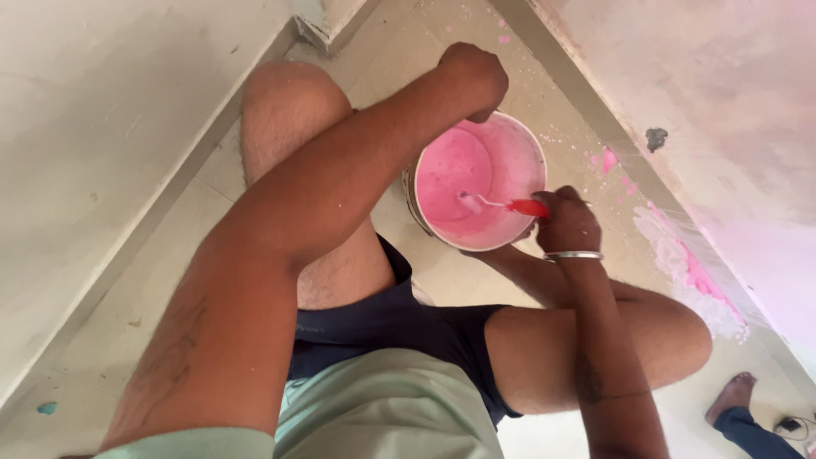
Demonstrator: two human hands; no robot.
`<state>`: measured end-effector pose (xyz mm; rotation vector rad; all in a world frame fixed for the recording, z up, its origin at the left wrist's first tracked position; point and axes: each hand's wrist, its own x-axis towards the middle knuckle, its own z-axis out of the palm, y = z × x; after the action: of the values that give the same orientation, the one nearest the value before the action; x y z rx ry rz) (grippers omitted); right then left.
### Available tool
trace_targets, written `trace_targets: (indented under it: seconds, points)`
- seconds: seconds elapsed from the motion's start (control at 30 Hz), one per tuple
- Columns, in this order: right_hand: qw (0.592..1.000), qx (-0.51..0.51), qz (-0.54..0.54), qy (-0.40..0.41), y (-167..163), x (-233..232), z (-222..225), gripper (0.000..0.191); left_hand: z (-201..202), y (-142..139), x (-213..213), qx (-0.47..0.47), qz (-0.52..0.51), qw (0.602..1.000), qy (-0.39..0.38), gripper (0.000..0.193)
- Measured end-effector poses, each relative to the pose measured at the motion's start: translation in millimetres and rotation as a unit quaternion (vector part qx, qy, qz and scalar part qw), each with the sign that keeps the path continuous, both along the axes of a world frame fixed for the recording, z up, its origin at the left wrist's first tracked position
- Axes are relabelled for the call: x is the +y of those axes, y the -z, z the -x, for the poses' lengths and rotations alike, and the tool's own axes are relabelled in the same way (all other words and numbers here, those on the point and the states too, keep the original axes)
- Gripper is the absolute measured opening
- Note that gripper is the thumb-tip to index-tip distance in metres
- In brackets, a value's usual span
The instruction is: The person sits on the floor and paints a wall and ceiling corner with pink paint using a small paint roller. They repeatedly dip the roller into a bucket of pink paint and roll the paint onto the wall, working over unpainted patches.
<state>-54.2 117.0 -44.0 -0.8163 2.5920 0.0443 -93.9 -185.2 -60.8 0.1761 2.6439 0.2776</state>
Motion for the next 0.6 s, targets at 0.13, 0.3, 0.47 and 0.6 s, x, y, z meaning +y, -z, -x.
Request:
trace_targets:
  seconds: [0.13,0.3,0.47,0.6]
  points:
    - [0.999,0.024,-0.029,0.026,-14,21,-17,0.036,-11,-1,5,-0.018,0.010,1.000,0.008,0.022]
    - [0.998,0.054,0.039,0.022,-18,38,-21,0.036,-18,4,13,-0.018,0.008,1.000,0.002,0.020]
    - [0.998,0.037,0.028,0.035,-20,59,-20,0.038,-21,10,17,-0.035,0.013,0.999,-0.004,0.021]
    - [0.996,0.084,0.044,-0.001,-23,68,-15,0.038,-20,10,21,-0.070,0.027,0.997,-0.025,0.021]
